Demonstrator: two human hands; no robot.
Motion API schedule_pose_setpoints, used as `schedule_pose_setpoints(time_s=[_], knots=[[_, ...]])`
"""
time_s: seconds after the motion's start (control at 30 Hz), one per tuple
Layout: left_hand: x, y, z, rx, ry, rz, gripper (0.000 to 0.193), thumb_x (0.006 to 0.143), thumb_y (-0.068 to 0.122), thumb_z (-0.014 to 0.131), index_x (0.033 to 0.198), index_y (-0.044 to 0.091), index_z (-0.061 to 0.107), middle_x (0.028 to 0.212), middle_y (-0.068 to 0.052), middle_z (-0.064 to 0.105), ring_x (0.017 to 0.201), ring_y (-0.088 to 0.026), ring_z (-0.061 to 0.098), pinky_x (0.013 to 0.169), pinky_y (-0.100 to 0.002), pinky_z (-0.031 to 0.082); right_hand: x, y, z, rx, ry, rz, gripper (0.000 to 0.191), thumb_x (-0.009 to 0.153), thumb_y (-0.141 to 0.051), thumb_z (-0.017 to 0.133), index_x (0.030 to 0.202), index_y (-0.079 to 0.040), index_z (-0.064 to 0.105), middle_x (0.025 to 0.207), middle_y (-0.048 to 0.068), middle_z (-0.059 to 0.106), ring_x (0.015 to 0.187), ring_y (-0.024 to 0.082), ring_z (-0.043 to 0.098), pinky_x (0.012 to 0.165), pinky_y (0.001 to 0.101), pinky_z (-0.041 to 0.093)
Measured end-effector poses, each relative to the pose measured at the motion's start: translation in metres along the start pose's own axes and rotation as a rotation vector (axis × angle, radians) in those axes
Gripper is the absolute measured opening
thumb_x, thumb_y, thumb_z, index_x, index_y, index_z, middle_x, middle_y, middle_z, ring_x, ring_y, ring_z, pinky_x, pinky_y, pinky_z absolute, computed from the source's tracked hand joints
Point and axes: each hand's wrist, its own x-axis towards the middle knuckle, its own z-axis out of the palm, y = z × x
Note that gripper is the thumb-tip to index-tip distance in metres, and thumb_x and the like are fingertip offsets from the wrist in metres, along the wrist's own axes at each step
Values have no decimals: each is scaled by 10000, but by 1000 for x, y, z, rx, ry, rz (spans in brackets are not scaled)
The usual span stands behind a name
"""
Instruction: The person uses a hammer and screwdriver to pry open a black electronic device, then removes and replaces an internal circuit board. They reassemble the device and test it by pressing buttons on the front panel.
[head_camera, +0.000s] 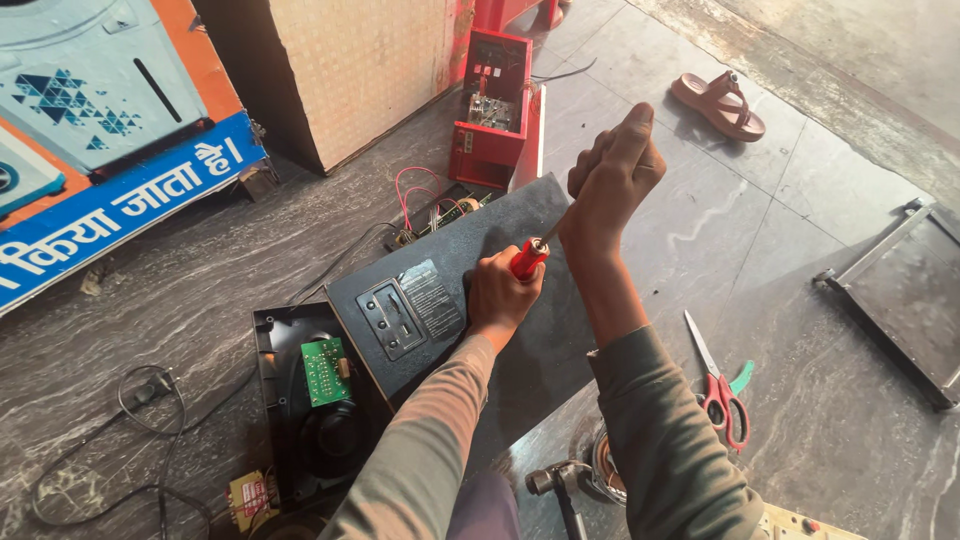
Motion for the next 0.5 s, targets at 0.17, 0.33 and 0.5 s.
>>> schedule_pose_setpoints(time_s=[0.17,0.33,0.5], knots=[[1,4,-2,-50,-52,-66,327,852,298,711,710,26,600,723,-217,686,728,-429,692,646,-488,552,6,11,-5,-13,59,34,491,1086,-375,492,678,-156,327,555,-56,310,424,61,285,354,274,193],[5,0,-4,-21,-42,-89,323,864,291,713,729,18,605,745,-219,690,740,-435,690,641,-501,544,25,23,8,-59,48,78,534,1092,-367,497,644,-150,303,539,-62,290,416,47,263,352,263,191],[6,-9,6,5,14,-76,295,867,295,700,727,45,630,734,-216,693,756,-424,704,681,-502,566,11,7,17,-124,27,6,515,1080,-362,481,632,-138,364,510,-43,351,378,75,340,334,284,255]])
